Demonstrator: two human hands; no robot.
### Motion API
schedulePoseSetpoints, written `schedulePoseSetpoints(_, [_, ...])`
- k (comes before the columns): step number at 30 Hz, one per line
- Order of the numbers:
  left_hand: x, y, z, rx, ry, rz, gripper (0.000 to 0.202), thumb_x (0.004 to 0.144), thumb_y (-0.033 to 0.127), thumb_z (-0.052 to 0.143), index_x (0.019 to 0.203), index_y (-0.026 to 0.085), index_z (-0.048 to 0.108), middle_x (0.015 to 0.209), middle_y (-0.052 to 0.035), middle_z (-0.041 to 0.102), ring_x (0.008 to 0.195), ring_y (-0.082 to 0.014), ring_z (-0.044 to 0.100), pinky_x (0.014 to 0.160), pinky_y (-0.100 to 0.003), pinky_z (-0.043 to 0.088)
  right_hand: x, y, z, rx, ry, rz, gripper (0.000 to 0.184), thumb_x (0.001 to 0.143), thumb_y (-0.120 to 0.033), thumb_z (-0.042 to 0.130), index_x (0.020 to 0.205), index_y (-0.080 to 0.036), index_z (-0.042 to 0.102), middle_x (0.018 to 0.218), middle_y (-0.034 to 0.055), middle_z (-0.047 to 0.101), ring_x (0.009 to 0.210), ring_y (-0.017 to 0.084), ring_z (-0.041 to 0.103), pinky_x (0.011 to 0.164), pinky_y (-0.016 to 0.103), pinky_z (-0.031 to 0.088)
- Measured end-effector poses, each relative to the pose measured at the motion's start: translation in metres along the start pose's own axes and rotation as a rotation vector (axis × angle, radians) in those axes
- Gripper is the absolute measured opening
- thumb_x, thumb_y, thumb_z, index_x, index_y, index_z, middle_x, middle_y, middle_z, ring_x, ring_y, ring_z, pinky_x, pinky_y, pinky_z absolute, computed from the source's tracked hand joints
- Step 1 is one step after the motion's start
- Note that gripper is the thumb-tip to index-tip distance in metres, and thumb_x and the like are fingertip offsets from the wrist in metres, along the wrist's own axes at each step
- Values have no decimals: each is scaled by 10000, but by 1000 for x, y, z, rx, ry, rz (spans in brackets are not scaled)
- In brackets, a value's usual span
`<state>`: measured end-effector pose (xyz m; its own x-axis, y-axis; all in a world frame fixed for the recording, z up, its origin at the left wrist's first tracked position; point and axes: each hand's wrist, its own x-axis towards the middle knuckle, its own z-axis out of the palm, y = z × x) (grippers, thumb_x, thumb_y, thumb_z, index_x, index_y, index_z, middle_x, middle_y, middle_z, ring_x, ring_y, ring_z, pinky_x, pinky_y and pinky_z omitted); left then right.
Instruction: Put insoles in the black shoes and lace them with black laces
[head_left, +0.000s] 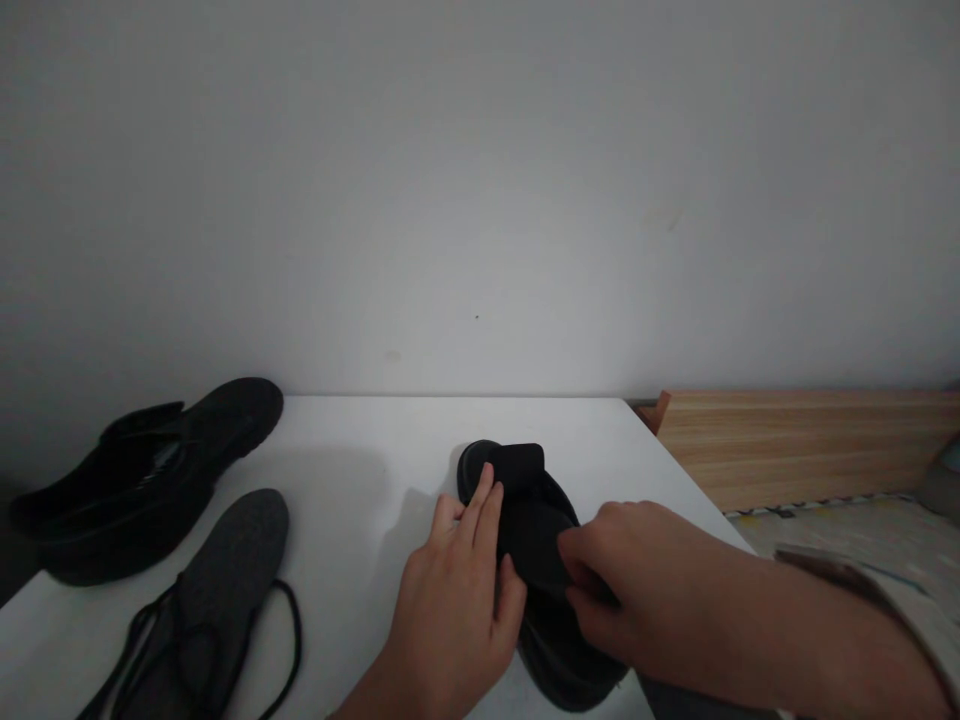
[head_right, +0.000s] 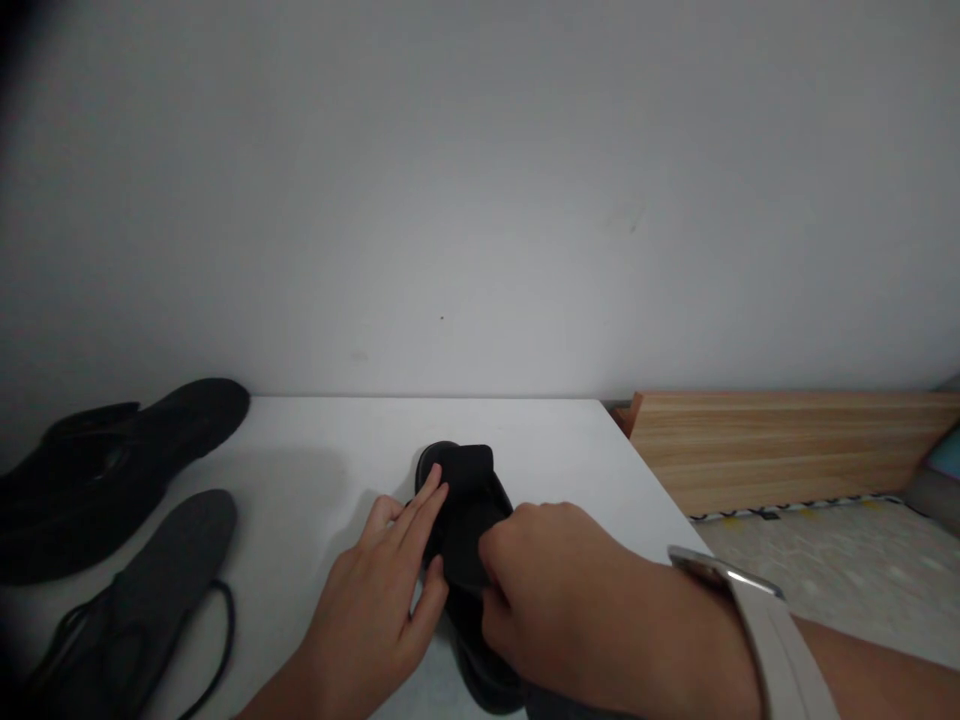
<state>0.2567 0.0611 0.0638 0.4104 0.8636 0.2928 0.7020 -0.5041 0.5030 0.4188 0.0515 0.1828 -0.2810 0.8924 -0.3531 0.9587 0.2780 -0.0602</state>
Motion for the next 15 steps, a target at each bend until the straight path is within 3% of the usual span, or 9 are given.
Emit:
schedulePoseSetpoints(7, [-1,2,1,6,-33,-6,628,865,211,424,1481,109,365,1577,-135,323,1197,-374,484,793,-479,584,29,8,28,-121,122,-90,201,828,-176,513,737,-166,692,688,95,723,594,212,681,483,265,265])
schedulePoseSetpoints(15, [-1,1,2,20,-14,3,654,832,199,465,1475,121,375,1580,-128,317,1199,-363,506,813,-457,593,55,-3,49,-166,164,-240,216,821,-82,510,918,-93,703,825,121,740,719,235,714,617,298,510])
